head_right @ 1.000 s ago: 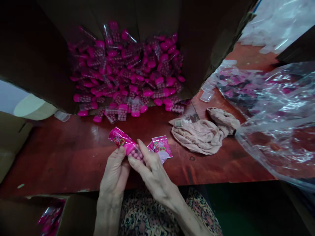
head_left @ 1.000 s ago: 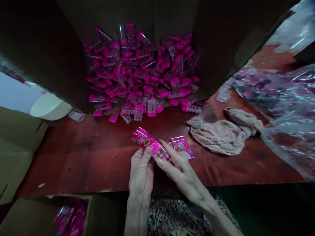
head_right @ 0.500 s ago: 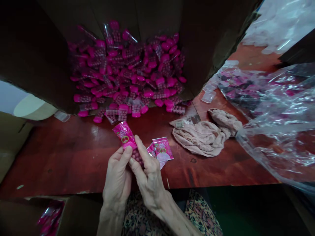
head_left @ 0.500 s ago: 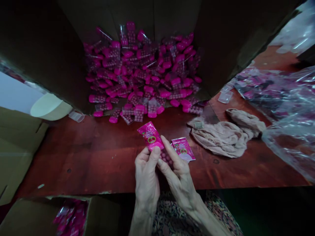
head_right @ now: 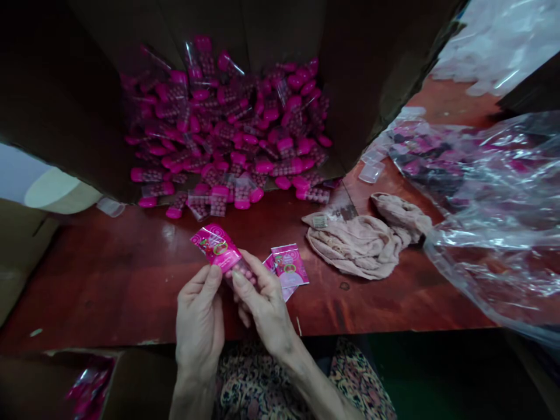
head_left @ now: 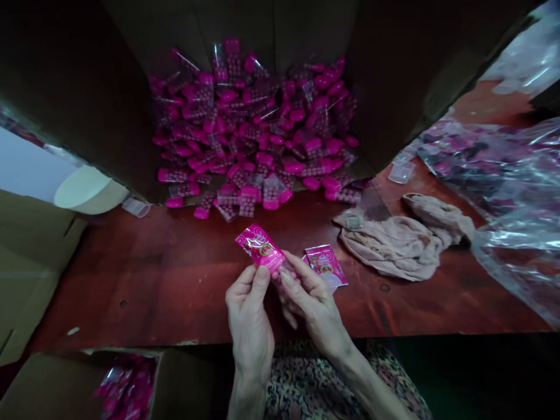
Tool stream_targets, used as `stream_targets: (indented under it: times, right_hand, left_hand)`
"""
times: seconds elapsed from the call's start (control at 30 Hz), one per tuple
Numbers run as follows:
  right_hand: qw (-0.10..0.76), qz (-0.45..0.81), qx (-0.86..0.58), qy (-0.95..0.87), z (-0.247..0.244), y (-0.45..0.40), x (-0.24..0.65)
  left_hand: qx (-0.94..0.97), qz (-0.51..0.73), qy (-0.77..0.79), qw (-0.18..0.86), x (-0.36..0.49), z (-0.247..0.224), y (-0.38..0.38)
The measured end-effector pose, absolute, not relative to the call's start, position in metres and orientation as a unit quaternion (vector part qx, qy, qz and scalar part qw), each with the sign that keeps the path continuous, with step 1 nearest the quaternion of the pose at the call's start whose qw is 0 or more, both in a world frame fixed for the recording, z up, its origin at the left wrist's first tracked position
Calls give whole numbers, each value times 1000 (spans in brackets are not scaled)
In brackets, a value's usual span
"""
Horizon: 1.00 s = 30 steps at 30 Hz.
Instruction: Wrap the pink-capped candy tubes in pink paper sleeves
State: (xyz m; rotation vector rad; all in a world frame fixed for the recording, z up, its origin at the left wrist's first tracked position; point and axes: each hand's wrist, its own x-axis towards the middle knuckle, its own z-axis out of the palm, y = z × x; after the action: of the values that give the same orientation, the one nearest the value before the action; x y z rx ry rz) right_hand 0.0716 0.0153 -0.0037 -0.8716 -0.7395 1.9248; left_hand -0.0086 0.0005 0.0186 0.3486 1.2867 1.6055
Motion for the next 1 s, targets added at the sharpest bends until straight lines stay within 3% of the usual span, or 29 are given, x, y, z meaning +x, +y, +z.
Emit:
stream_targets:
  times: [0.17,0.47,0.67,1.0]
  right_hand:
    - [428,766,-360,-317,-2,12,72]
    - [475,464,-460,-589,7,5,76]
    - [434,481,-459,-608,-1,9,75]
    - [457,447,-475,-604,-7,6,68]
  left_hand:
    - [146,665,552,482,-11,18,-2]
    - [148,641,530,535,-6,22,-2]
    - [109,652,503,557,-10,22,0]
    - [87,641,517,560,-13,20,5]
